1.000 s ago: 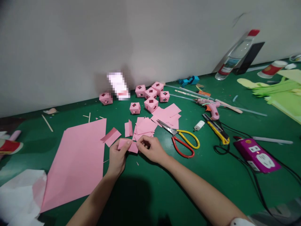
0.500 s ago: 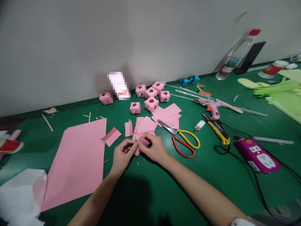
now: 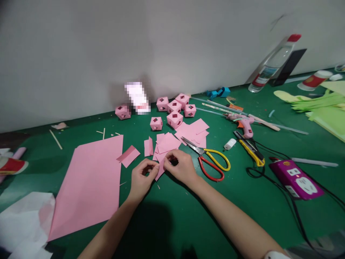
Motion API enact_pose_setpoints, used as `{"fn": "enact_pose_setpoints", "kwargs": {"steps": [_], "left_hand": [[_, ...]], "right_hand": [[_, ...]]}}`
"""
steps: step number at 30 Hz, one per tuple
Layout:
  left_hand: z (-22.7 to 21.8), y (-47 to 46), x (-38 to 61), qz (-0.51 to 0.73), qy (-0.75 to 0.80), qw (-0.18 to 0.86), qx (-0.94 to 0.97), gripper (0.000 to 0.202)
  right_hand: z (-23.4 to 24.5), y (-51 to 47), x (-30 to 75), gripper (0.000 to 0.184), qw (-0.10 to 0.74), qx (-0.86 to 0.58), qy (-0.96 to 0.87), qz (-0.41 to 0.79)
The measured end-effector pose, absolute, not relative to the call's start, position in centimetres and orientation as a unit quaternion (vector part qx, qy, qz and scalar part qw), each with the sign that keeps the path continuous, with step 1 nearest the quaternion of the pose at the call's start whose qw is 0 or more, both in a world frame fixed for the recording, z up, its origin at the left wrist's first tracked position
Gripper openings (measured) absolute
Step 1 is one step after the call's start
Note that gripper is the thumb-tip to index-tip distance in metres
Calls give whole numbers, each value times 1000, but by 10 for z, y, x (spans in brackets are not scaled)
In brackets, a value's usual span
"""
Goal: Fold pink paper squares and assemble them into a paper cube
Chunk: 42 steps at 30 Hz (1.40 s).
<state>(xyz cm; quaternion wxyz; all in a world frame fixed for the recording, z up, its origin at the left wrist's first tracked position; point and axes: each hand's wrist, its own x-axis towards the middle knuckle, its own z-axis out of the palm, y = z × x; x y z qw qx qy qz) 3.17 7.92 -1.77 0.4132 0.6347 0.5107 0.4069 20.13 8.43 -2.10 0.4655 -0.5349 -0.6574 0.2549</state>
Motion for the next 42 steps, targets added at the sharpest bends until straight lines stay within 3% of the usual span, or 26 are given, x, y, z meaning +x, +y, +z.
{"fn": "enact_pose_setpoints", "kwargs": {"steps": [9,13,21,27,31,36,38,42], "left_hand": [[-22,80,30,413,512,435,615,12],[-20,80,30,409,493,438,631,15],[-17,80,30,399,450,459,654,11],[-15,81,26,389,413,519,640,9],[-13,82,26,402,426,517,624,10],[-10,83,29,404,454,518,603,10],[-11,83,30,393,451,520,610,10],[-13,83,29,394,448,517,614,11]], "right_hand": [[-16,87,207,6,488,-542,-612,305],[-16,83,202,11,428,-484,-654,393],[-9,87,207,14,387,-462,-549,579],[-8,90,217,19,345,-435,-535,637],[-13,99,226,22,417,-448,-497,615],[29,77,222,22,589,-412,-468,515],[57,50,216,26,574,-358,-526,515],[104,-7,206,30,448,-295,-648,540]]}}
